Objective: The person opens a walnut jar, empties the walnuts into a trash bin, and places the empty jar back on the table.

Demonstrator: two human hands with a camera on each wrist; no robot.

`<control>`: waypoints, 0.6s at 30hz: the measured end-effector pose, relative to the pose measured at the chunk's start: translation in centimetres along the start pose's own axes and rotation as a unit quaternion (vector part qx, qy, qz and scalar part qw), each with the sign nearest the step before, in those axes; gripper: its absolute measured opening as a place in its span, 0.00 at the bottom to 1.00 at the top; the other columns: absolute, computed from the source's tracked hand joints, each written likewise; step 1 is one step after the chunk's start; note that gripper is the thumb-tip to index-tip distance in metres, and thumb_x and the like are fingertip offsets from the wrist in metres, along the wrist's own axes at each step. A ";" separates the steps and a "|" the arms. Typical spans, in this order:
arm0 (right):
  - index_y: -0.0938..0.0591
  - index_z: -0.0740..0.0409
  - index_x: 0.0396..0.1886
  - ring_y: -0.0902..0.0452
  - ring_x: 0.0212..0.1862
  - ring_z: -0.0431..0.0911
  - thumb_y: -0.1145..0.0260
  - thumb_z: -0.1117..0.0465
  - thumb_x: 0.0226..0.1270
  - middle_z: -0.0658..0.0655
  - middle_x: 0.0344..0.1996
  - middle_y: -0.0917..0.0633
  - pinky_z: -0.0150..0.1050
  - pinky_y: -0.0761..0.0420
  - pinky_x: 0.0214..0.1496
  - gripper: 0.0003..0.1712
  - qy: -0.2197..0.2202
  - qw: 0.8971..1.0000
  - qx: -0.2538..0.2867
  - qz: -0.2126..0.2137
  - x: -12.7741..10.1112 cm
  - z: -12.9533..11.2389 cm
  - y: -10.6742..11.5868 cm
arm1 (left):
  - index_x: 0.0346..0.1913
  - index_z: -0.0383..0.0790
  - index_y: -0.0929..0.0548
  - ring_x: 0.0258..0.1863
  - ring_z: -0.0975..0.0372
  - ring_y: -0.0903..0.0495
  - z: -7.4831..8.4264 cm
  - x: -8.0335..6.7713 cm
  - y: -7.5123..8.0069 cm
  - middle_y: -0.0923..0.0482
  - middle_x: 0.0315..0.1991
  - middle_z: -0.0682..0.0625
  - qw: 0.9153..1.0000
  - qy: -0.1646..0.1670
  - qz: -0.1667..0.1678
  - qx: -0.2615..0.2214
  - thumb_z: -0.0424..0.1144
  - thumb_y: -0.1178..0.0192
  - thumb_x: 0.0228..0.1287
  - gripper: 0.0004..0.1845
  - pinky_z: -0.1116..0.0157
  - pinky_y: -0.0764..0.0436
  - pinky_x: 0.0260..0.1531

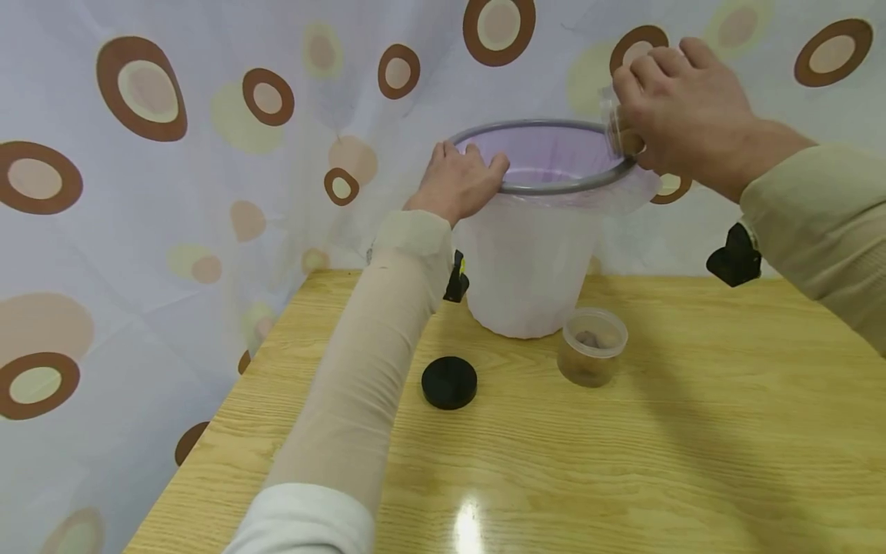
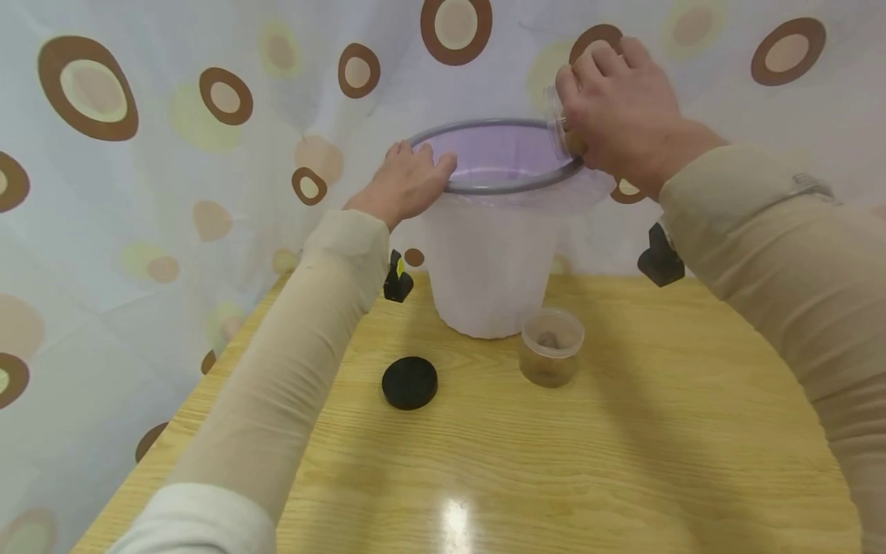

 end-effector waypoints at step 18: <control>0.38 0.75 0.56 0.41 0.59 0.66 0.17 0.69 0.33 0.75 0.51 0.34 0.61 0.43 0.69 0.51 0.048 0.992 -0.087 0.081 0.0 -1.3 0.2 | 0.77 0.30 0.49 0.80 0.47 0.59 -0.1 0.0 0.0 0.54 0.79 0.35 1.000 0.003 0.004 0.001 0.61 0.80 0.75 0.42 0.59 0.59 0.78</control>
Point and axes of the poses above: each hand's wrist, its own x-axis towards the middle knuckle, its own y-axis out of the back of the hand, z = x × y, the point moved 10 cm from there along x, towards the middle knuckle
